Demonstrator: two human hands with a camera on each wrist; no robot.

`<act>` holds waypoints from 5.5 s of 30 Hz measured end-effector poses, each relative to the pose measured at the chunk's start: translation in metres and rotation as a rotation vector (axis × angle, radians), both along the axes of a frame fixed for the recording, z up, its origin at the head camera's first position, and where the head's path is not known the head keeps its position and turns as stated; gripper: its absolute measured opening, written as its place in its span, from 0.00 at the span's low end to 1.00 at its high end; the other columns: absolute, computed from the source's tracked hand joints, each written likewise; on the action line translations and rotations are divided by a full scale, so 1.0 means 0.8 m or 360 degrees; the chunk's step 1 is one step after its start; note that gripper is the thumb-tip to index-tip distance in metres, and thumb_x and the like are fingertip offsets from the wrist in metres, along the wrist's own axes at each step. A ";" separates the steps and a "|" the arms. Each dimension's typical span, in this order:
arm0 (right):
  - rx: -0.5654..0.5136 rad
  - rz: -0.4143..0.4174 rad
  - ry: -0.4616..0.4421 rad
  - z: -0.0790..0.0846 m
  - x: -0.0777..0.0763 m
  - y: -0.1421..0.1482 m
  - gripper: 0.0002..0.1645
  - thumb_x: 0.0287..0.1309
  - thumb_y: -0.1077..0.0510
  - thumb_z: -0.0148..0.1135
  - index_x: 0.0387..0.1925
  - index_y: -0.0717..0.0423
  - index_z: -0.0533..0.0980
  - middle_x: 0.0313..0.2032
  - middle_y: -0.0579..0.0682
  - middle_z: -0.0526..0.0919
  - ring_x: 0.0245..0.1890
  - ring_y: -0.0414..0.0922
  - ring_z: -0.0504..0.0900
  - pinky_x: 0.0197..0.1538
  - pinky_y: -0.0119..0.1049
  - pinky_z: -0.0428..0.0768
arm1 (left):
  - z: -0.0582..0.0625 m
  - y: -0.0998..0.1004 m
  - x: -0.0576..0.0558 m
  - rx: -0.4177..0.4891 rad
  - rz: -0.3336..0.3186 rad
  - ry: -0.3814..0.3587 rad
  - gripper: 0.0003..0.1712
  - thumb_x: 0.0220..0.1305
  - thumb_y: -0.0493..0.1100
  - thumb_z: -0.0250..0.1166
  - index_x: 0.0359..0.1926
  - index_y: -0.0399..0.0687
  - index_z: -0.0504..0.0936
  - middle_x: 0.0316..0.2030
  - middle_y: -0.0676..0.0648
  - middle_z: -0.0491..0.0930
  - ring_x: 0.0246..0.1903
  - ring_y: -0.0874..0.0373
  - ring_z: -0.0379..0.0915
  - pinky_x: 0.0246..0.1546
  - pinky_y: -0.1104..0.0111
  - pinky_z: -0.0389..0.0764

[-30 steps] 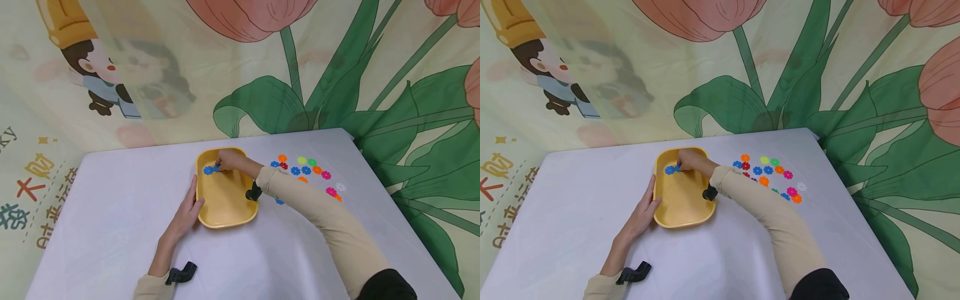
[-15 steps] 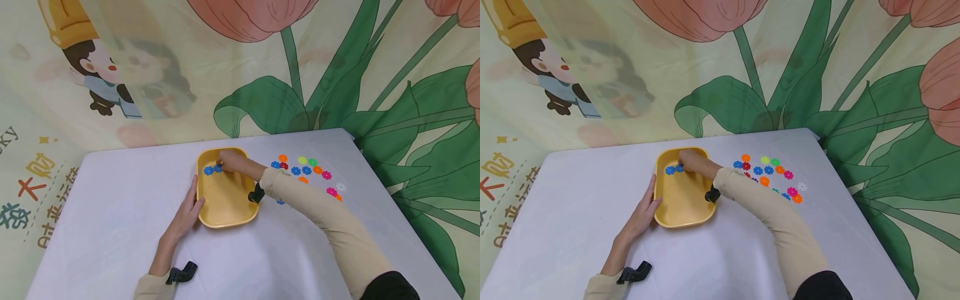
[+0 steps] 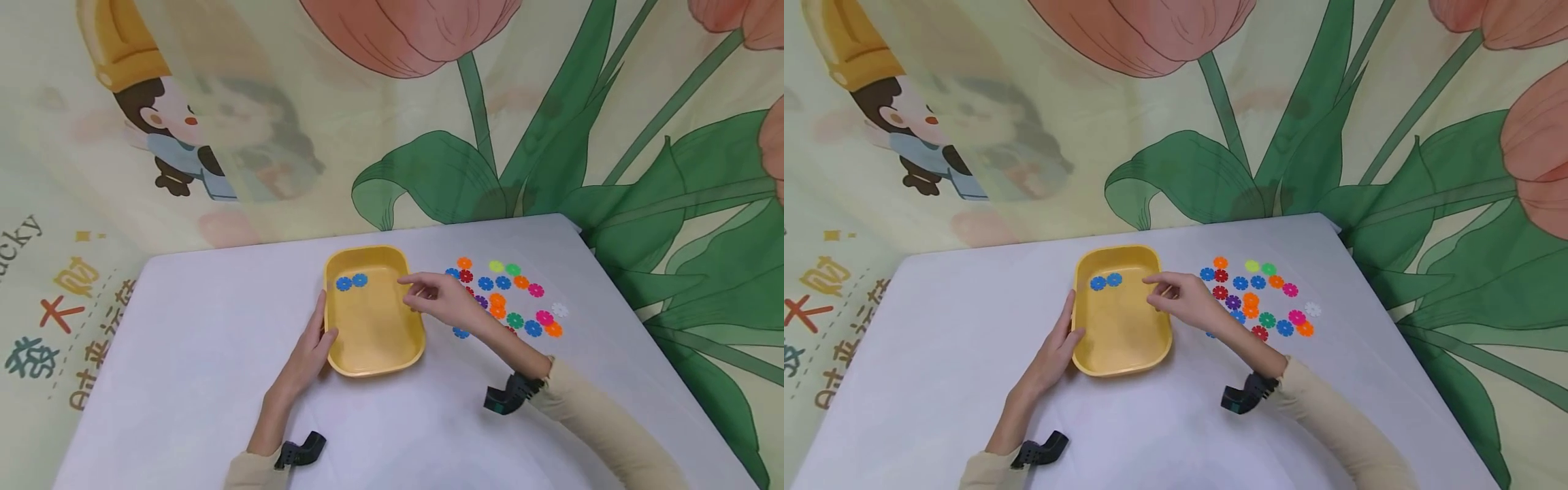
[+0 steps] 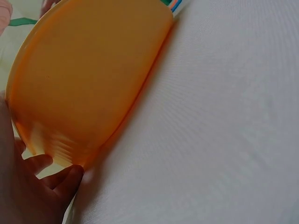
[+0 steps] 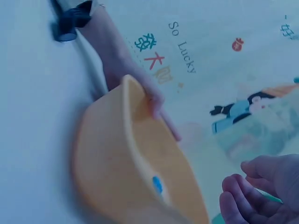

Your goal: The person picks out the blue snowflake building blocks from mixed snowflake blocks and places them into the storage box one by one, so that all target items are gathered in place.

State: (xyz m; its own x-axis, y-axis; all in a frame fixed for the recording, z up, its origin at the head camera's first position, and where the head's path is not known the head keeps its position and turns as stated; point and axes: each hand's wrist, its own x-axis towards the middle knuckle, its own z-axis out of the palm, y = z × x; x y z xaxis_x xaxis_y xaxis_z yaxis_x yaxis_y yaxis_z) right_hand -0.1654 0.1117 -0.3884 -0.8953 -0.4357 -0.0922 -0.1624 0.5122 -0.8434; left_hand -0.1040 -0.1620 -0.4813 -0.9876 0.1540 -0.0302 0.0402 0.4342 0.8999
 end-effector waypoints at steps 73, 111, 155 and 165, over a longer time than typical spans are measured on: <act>0.0744 -0.0158 0.0204 -0.084 0.026 0.264 0.19 0.53 0.65 0.68 0.48 0.65 0.80 0.43 0.61 0.78 0.43 0.53 0.78 0.42 0.42 0.85 | 0.000 0.003 -0.002 0.0021 -0.0017 0.0044 0.41 0.73 0.41 0.45 0.77 0.64 0.33 0.78 0.53 0.36 0.77 0.55 0.36 0.64 0.88 0.42; -0.0175 -0.0187 -0.0109 0.004 0.063 0.148 0.32 0.61 0.55 0.63 0.65 0.59 0.69 0.50 0.64 0.82 0.42 0.41 0.88 0.46 0.29 0.83 | -0.008 0.000 -0.001 0.0004 0.0012 0.0078 0.41 0.73 0.41 0.46 0.77 0.62 0.34 0.78 0.51 0.38 0.77 0.52 0.37 0.64 0.87 0.41; 0.0195 0.0372 -0.0496 -0.025 -0.056 -0.101 0.22 0.61 0.64 0.62 0.57 0.61 0.77 0.34 0.52 0.83 0.33 0.43 0.87 0.42 0.30 0.84 | -0.008 -0.002 -0.002 0.0020 -0.0031 0.0065 0.41 0.74 0.42 0.45 0.77 0.62 0.33 0.78 0.48 0.38 0.75 0.47 0.47 0.59 0.91 0.49; 0.0319 0.0459 -0.0388 -0.037 -0.089 -0.141 0.22 0.61 0.64 0.61 0.57 0.65 0.76 0.32 0.52 0.82 0.30 0.39 0.85 0.39 0.24 0.81 | -0.005 -0.003 -0.002 0.0035 -0.0065 0.0082 0.41 0.74 0.41 0.45 0.77 0.60 0.32 0.78 0.49 0.36 0.76 0.49 0.42 0.60 0.91 0.48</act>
